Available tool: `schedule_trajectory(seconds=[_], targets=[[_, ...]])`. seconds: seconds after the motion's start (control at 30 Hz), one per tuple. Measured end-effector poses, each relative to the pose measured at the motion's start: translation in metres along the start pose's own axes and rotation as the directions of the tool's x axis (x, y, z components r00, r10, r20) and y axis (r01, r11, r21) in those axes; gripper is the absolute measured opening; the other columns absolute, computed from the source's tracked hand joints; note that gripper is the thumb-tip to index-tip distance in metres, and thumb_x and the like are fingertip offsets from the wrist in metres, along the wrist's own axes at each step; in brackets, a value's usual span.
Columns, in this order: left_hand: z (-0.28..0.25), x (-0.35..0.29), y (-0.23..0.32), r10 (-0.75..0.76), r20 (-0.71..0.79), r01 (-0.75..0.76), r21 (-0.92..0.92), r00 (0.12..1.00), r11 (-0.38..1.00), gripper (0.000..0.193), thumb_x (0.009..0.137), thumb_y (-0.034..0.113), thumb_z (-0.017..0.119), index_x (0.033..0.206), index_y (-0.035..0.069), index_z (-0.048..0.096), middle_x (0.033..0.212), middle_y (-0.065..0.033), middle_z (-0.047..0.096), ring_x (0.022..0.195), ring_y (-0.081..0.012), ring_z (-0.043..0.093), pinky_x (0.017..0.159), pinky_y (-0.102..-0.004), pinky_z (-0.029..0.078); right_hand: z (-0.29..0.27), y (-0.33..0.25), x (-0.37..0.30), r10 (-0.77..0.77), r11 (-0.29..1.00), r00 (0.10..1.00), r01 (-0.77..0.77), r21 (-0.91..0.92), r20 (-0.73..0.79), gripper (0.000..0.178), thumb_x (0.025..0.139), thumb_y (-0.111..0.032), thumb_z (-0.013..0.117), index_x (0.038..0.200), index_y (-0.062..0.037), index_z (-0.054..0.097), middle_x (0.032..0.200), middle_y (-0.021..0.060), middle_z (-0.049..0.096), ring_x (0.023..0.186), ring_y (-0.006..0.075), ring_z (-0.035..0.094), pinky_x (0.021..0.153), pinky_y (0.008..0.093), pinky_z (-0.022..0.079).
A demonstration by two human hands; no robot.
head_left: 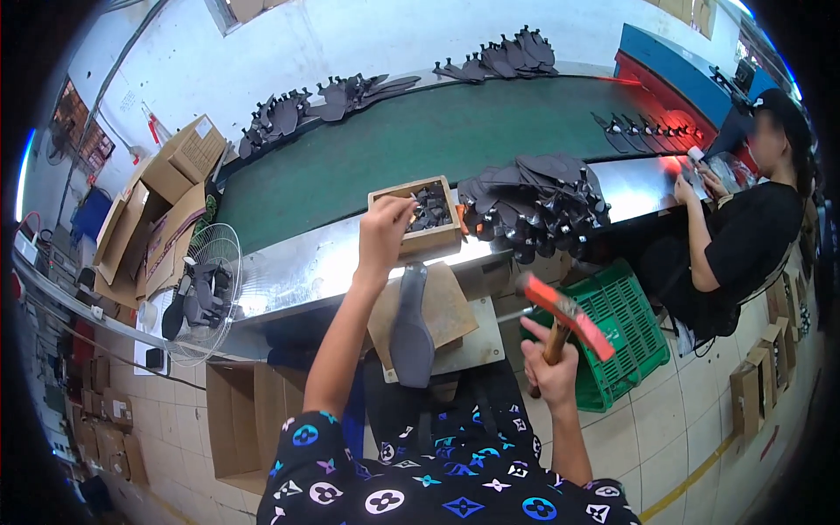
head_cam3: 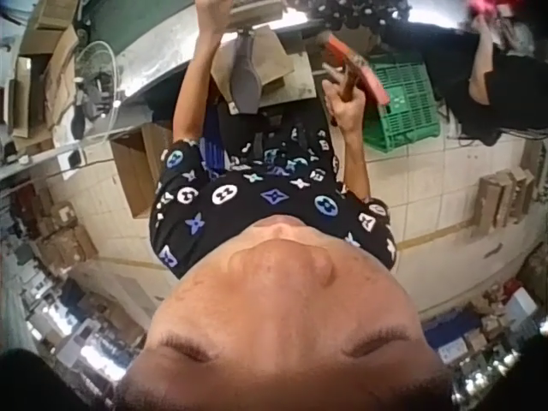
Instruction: The recorder uses a hammer to attach components to shoe soles at a factory workstation.
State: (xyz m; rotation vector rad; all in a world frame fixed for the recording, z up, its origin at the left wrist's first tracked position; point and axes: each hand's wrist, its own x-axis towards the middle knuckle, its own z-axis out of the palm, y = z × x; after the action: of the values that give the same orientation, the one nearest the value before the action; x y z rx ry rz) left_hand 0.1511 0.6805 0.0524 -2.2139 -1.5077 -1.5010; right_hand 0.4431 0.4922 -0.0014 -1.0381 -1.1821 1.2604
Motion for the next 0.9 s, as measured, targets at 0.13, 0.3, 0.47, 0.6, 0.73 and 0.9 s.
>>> schedule_trajectory(seconds=[0.13, 0.3, 0.47, 0.6, 0.73, 0.9], targets=[[-0.059, -0.040, 0.081, 0.411, -0.106, -0.398, 0.127, 0.905, 0.909, 0.024, 0.077, 0.003, 0.075, 0.100, -0.003, 0.074, 0.101, -0.0145, 0.071, 0.087, -0.0258, 0.069, 0.072, -0.0326, 0.057, 0.036, -0.056, 0.033, -0.074, 0.996, 0.990, 0.067, 0.062, 0.117, 0.038, 0.100, -0.022, 0.061, 0.127, 0.0042, 0.060, 0.086, 0.0131, 0.071, 0.044, 0.0007, 0.042, 0.040, 0.0172, 0.032], [-0.102, -0.069, 0.127, 0.722, -0.022, -0.698, 0.238, 0.692, 0.676, 0.027, 0.073, -0.004, 0.074, 0.100, -0.005, 0.075, 0.106, -0.0143, 0.069, 0.086, -0.0206, 0.067, 0.072, -0.0278, 0.058, 0.077, -0.095, 0.042, -0.091, 0.988, 0.942, 0.045, 0.144, 0.324, 0.035, 0.098, -0.022, 0.065, 0.117, 0.0079, 0.065, 0.082, 0.0104, 0.071, 0.044, 0.0008, 0.044, 0.039, 0.0177, 0.035], [-0.110, -0.084, 0.113, 0.650, -0.059, -0.645, 0.088, 0.758, 0.759, 0.023, 0.076, 0.001, 0.076, 0.098, -0.002, 0.074, 0.107, -0.0138, 0.069, 0.092, -0.0218, 0.067, 0.076, -0.0316, 0.058, 0.091, -0.092, 0.036, -0.104, 0.985, 0.931, 0.048, 0.166, 0.350, 0.026, 0.094, -0.012, 0.068, 0.110, 0.0092, 0.067, 0.077, 0.0061, 0.069, 0.044, 0.0008, 0.045, 0.038, 0.0183, 0.037], [-0.067, -0.103, 0.059, 0.162, -0.112, -0.169, -0.051, 0.980, 0.984, 0.033, 0.081, 0.008, 0.075, 0.112, -0.002, 0.069, 0.110, -0.0157, 0.069, 0.097, -0.0300, 0.067, 0.087, -0.0381, 0.055, 0.089, -0.086, 0.051, 0.029, 0.996, 0.958, -0.052, 0.076, 0.286, 0.020, 0.090, -0.007, 0.072, 0.104, 0.0061, 0.068, 0.082, 0.0065, 0.070, 0.044, 0.0012, 0.045, 0.040, 0.0180, 0.036], [-0.022, -0.111, 0.005, -0.295, 0.059, 0.300, -0.127, 0.954, 0.945, 0.040, 0.085, 0.019, 0.075, 0.117, -0.002, 0.064, 0.112, -0.0191, 0.068, 0.106, -0.0382, 0.064, 0.097, -0.0426, 0.047, 0.095, -0.048, 0.085, 0.018, 0.998, 0.967, -0.004, -0.057, 0.254, 0.018, 0.089, -0.010, 0.074, 0.104, -0.0004, 0.070, 0.077, 0.0027, 0.067, 0.047, 0.0018, 0.046, 0.042, 0.0185, 0.034], [-0.010, -0.115, -0.013, -0.292, 0.192, 0.318, -0.123, 0.937, 0.940, 0.032, 0.081, 0.027, 0.077, 0.103, 0.005, 0.071, 0.102, -0.0139, 0.072, 0.100, -0.0330, 0.066, 0.095, -0.0416, 0.044, 0.102, -0.019, 0.119, 0.093, 0.981, 0.936, -0.027, -0.194, 0.340, 0.023, 0.091, -0.017, 0.071, 0.107, -0.0002, 0.071, 0.072, 0.0011, 0.064, 0.056, 0.0058, 0.051, 0.050, 0.0251, 0.039]])
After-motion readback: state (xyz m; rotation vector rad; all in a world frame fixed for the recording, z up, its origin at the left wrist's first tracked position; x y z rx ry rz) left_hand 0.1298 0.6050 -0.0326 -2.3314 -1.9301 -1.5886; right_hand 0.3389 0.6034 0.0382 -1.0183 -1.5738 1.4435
